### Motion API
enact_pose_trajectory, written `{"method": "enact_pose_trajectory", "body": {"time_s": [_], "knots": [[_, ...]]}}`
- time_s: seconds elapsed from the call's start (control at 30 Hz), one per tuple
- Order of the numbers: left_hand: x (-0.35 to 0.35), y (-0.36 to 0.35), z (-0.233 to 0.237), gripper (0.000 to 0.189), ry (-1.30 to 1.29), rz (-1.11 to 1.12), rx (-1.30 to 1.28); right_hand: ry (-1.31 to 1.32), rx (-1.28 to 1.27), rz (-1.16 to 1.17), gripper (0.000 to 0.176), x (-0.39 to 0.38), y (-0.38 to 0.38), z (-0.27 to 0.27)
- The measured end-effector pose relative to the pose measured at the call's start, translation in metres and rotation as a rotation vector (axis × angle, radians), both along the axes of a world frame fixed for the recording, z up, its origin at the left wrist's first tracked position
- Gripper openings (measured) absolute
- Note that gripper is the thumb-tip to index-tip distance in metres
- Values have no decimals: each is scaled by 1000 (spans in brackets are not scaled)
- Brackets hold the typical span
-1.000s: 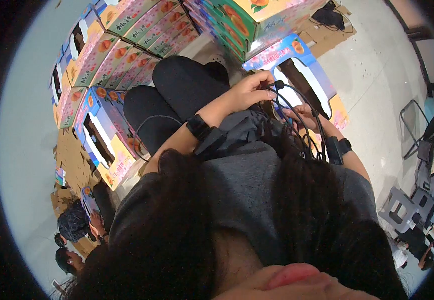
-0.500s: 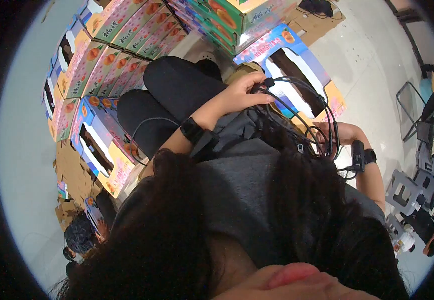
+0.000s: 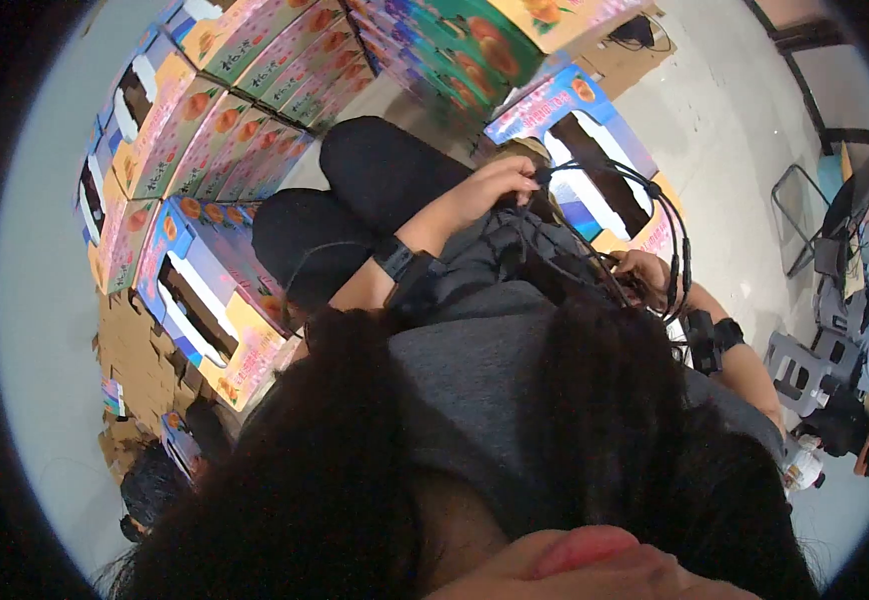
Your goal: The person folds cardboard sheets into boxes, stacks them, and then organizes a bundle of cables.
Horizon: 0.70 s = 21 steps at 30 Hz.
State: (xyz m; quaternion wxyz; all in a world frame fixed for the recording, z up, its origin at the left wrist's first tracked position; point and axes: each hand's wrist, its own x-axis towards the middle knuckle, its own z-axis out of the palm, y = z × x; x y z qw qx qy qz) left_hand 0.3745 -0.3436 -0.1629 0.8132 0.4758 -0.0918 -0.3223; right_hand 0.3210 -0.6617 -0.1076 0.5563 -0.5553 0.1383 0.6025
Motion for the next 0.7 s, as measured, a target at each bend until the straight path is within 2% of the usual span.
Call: {"method": "enact_pose_trajectory", "body": {"time_s": [0.03, 0.07, 0.13, 0.17, 0.2, 0.27, 0.3, 0.33, 0.37, 0.4, 0.47, 0.6, 0.7], "knots": [[-4, -1, 10, 15, -27, 30, 38, -5, -63, -174, 35, -9, 11, 9], [-1, -1, -2, 20, -179, -26, 101, 51, -125, -288, 32, -17, 1, -8], [-8, -13, -4, 28, -175, 61, 88, -138, -226, -237, 28, -34, -26, -25], [-5, -15, -10, 35, -296, 18, 115, -21, -368, -152, 27, -24, 8, 25], [-11, -24, -14, 36, -328, 58, 50, -5, -464, -119, 29, -28, 3, 21], [-12, -23, -3, 40, -331, -4, -1, -48, -463, 49, 31, -33, 20, 55], [-16, -30, 2, 43, -421, -123, 41, -28, -485, 104, 31, -41, 23, 66], [-20, -35, 4, 47, -515, -243, 87, -9, -498, 140, 31, -46, 26, 75], [-25, -31, 13, 51, -485, -263, 90, 14, -515, 167, 31, -51, 27, 82], [-23, -25, 21, 50, -562, -298, 118, 33, -535, 190, 31, -54, 30, 87], [-21, -20, 25, 53, -560, -333, 68, 69, -569, 227, 31, -59, 35, 91], [-12, -10, 26, 63, -481, -605, 99, 102, -651, 276, 31, -57, 45, 91], [-16, -4, 15, 58, -420, -551, 149, 119, -704, 300, 32, -53, 53, 87]]}}
